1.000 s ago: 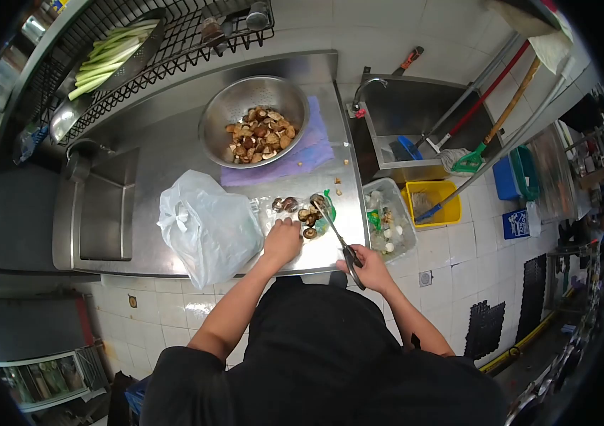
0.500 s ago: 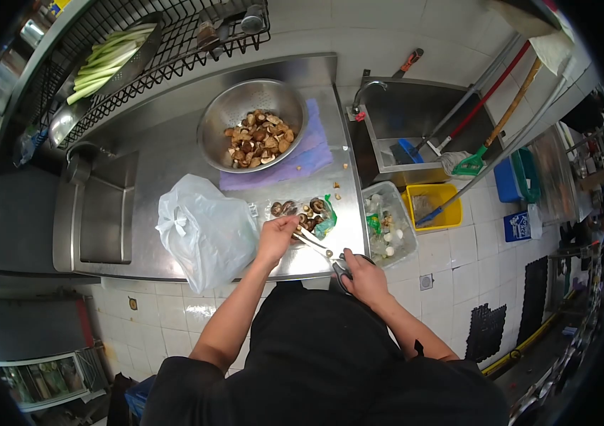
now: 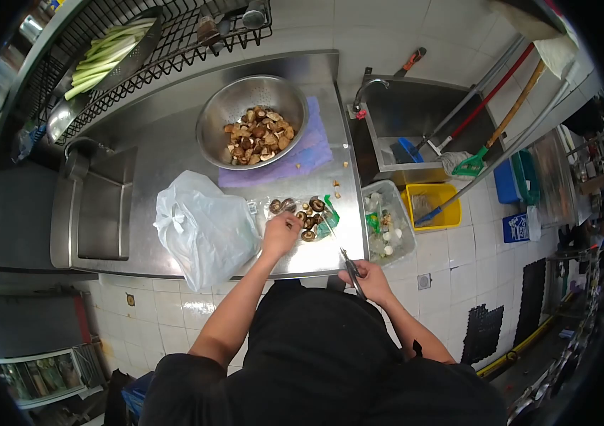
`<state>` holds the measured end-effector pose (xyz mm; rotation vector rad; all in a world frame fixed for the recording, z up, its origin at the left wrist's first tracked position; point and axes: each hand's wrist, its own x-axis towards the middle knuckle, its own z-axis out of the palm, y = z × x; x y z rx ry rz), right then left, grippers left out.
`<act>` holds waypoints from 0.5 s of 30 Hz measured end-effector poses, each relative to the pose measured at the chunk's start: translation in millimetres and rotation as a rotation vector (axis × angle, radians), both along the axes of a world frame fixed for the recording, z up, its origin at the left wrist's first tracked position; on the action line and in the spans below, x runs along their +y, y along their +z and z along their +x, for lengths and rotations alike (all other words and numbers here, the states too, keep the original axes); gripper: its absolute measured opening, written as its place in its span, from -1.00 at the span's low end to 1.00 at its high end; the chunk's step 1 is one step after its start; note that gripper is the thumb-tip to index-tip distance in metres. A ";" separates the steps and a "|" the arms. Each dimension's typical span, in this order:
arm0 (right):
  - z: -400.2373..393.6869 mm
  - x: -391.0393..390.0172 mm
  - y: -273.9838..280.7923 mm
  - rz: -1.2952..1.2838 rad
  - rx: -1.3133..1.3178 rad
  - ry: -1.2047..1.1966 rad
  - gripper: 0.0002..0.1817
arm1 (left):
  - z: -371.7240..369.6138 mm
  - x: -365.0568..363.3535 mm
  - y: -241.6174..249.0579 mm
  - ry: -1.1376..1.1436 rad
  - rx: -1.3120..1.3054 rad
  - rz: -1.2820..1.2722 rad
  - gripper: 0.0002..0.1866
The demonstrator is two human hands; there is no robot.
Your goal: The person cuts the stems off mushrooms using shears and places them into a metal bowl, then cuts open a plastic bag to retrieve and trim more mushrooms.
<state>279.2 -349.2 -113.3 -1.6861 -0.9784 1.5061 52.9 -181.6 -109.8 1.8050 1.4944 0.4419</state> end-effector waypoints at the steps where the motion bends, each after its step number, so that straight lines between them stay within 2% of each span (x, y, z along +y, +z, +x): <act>1: 2.0 1.5 3.2 -0.049 0.036 -0.009 -0.46 | 4.4 -1.0 -2.5 -0.001 0.001 0.000 -0.76; 3: 4.4 2.4 3.6 -0.030 0.049 -0.013 -0.46 | 13.4 -2.0 -6.2 -0.249 0.152 0.188 -0.71; 5: 7.0 1.8 3.3 -0.013 0.057 -0.021 -0.46 | 18.3 -2.2 -4.9 -0.298 0.191 0.149 -0.68; 7: 8.8 3.2 2.1 0.033 -0.010 0.006 -0.45 | 29.7 -4.8 21.6 -0.189 0.362 -0.142 -0.60; 11: 7.3 0.8 22.6 0.059 -0.116 0.069 -0.48 | 27.2 -20.7 -1.0 -0.215 0.317 -0.130 -0.55; 13: 4.8 1.3 39.9 0.051 -0.328 0.162 -0.53 | 23.3 -26.9 -16.2 -0.134 0.129 0.053 -0.60; 14: 4.6 -0.1 40.9 0.052 -0.325 0.155 -0.53 | 19.1 -26.5 -21.5 -0.094 0.013 0.071 -0.64; 15: 4.9 -2.3 40.8 0.055 -0.412 0.195 -0.55 | 17.6 -24.0 -14.8 -0.101 0.016 0.074 -0.64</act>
